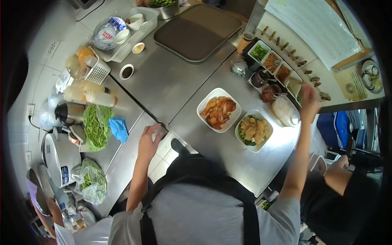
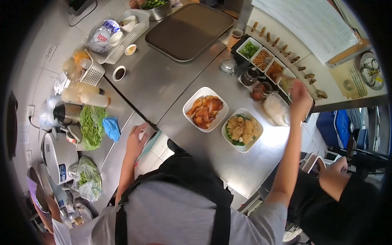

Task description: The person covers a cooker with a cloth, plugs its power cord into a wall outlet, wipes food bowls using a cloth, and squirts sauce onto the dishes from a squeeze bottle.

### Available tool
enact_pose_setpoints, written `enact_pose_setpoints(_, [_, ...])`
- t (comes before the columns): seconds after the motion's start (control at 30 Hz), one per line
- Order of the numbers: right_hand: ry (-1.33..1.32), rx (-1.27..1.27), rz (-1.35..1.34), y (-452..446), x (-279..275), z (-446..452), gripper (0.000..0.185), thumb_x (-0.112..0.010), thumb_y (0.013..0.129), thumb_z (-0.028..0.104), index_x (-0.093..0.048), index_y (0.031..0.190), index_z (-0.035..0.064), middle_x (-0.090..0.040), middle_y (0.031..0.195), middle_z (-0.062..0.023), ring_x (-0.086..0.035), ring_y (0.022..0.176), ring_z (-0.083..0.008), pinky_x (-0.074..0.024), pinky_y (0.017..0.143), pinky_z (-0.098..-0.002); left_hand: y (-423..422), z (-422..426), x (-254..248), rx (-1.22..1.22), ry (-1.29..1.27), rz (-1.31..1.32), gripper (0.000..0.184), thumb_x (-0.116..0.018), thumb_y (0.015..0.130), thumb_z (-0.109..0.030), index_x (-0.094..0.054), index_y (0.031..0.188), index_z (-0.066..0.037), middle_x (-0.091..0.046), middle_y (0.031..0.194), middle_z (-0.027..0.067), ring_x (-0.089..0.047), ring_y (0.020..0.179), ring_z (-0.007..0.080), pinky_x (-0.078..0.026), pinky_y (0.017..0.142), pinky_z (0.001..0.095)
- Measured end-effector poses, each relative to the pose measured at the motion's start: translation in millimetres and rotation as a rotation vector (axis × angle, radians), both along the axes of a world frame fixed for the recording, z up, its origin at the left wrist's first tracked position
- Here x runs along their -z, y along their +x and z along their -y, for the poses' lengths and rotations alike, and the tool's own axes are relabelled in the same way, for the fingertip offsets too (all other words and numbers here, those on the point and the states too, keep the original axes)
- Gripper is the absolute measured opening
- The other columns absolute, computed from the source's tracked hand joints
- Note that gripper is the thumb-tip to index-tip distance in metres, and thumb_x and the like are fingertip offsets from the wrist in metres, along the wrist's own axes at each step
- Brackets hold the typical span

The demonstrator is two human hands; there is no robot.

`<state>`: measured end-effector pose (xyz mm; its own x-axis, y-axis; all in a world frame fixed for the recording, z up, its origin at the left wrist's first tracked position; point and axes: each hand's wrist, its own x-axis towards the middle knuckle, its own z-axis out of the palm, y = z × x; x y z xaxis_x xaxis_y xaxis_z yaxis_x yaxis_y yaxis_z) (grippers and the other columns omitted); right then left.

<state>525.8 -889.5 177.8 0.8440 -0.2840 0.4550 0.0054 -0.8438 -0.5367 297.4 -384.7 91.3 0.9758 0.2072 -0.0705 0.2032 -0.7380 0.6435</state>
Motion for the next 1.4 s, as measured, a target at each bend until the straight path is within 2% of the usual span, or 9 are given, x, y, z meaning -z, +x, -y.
enact_pose_setpoints(0.17, [-0.007, -0.563, 0.035, -22.4, 57.6, -159.2, 0.018, -0.061, 0.089, 0.017, -0.066, 0.100, 0.0045, -0.067, 0.087, -0.0146, -0.065, 0.077, -0.0286, -0.0498, 0.070, -0.0357, 19.5, 7.9, -16.5, 0.178, -0.039, 0.076, 0.031, -0.062, 0.083, -0.011, -0.060, 0.114, -0.008, -0.059, 0.105, 0.0165, -0.059, 0.096, 0.0355, -0.048, 0.083, 0.0402])
enact_pose_setpoints(0.33, [-0.139, -0.639, -0.111, 0.0, 100.4, -200.0, 0.014, -0.059, 0.087, 0.013, -0.065, 0.095, 0.0034, -0.065, 0.092, -0.0186, -0.062, 0.085, -0.0375, -0.0494, 0.075, -0.0419, -0.3, -20.7, -13.6, 0.178, -0.096, 0.152, 0.030, -0.061, 0.082, -0.012, -0.061, 0.113, -0.009, -0.059, 0.104, 0.0163, -0.059, 0.095, 0.0352, -0.048, 0.084, 0.0406])
enact_pose_setpoints(0.43, [-0.228, -0.559, -0.532, 10.3, 79.0, -210.5, 0.033, -0.059, 0.086, 0.021, -0.061, 0.113, 0.0010, -0.064, 0.107, -0.0192, -0.062, 0.099, -0.0334, -0.0480, 0.086, -0.0422, -32.4, -53.3, -0.5, 0.061, -0.038, 0.146, 0.028, -0.061, 0.083, -0.016, -0.061, 0.110, -0.009, -0.059, 0.101, 0.0160, -0.059, 0.094, 0.0352, -0.048, 0.083, 0.0424])
enact_pose_setpoints(0.53, [-0.382, -0.757, -0.172, 22.0, 95.3, -207.8, 0.078, -0.067, 0.081, 0.033, -0.030, 0.142, 0.0016, -0.035, 0.143, -0.0231, -0.035, 0.130, -0.0409, -0.0301, 0.108, -0.0479, -67.2, -84.8, 12.9, -0.074, 0.024, 0.143, 0.028, -0.062, 0.082, -0.018, -0.061, 0.109, -0.010, -0.059, 0.099, 0.0147, -0.059, 0.092, 0.0340, -0.048, 0.081, 0.0435])
enact_pose_setpoints(0.83, [-0.130, -1.655, -0.393, -136.8, 87.2, -521.5, 0.047, -0.068, 0.082, 0.020, -0.056, 0.125, 0.0076, -0.052, 0.125, -0.0192, -0.049, 0.115, -0.0349, -0.0371, 0.100, -0.0416, -131.3, -137.6, 10.3, -0.310, -0.030, -0.012, 0.017, -0.067, 0.079, -0.031, -0.066, 0.084, -0.014, -0.065, 0.085, 0.0058, -0.063, 0.082, 0.0277, -0.049, 0.074, 0.0414])
enact_pose_setpoints(0.93, [-0.332, -1.790, -0.120, -166.9, 113.4, -575.6, 0.037, -0.071, 0.079, 0.017, -0.062, 0.113, 0.0054, -0.058, 0.113, -0.0167, -0.054, 0.103, -0.0313, -0.0430, 0.091, -0.0403, -150.7, -142.1, -8.7, -0.413, -0.055, -0.049, 0.021, -0.068, 0.080, -0.036, -0.066, 0.078, -0.015, -0.066, 0.077, 0.0042, -0.064, 0.075, 0.0272, -0.049, 0.070, 0.0402])
enact_pose_setpoints(1.17, [-0.047, -1.735, -0.457, -148.2, 158.1, -596.9, 0.015, -0.078, 0.068, 0.009, -0.064, 0.074, 0.0037, -0.058, 0.069, -0.0087, -0.055, 0.064, -0.0250, -0.0466, 0.063, -0.0365, -210.7, -125.0, 11.1, -0.660, -0.209, -0.089, 0.021, -0.067, 0.079, -0.035, -0.069, 0.077, -0.014, -0.067, 0.074, 0.0075, -0.065, 0.072, 0.0286, -0.050, 0.066, 0.0423])
enact_pose_setpoints(1.3, [-0.172, -1.695, -0.465, -178.9, 108.5, -592.9, 0.024, -0.078, 0.073, 0.012, -0.059, 0.084, 0.0039, -0.058, 0.068, -0.0048, -0.056, 0.062, -0.0181, -0.0471, 0.061, -0.0329, -240.8, -92.3, 42.6, -0.733, -0.269, -0.422, 0.013, -0.065, 0.076, -0.023, -0.071, 0.080, -0.011, -0.069, 0.079, 0.0091, -0.066, 0.075, 0.0293, -0.051, 0.066, 0.0410])
enact_pose_setpoints(1.4, [0.000, -1.962, -1.184, -213.2, 132.2, -588.2, 0.024, -0.068, 0.086, 0.018, -0.058, 0.102, 0.0044, -0.061, 0.078, -0.0039, -0.060, 0.071, -0.0161, -0.0499, 0.066, -0.0308, -253.9, -64.7, 93.7, -0.951, -0.239, -0.705, 0.017, -0.066, 0.073, -0.018, -0.073, 0.087, -0.010, -0.070, 0.092, 0.0100, -0.068, 0.085, 0.0281, -0.053, 0.065, 0.0406])
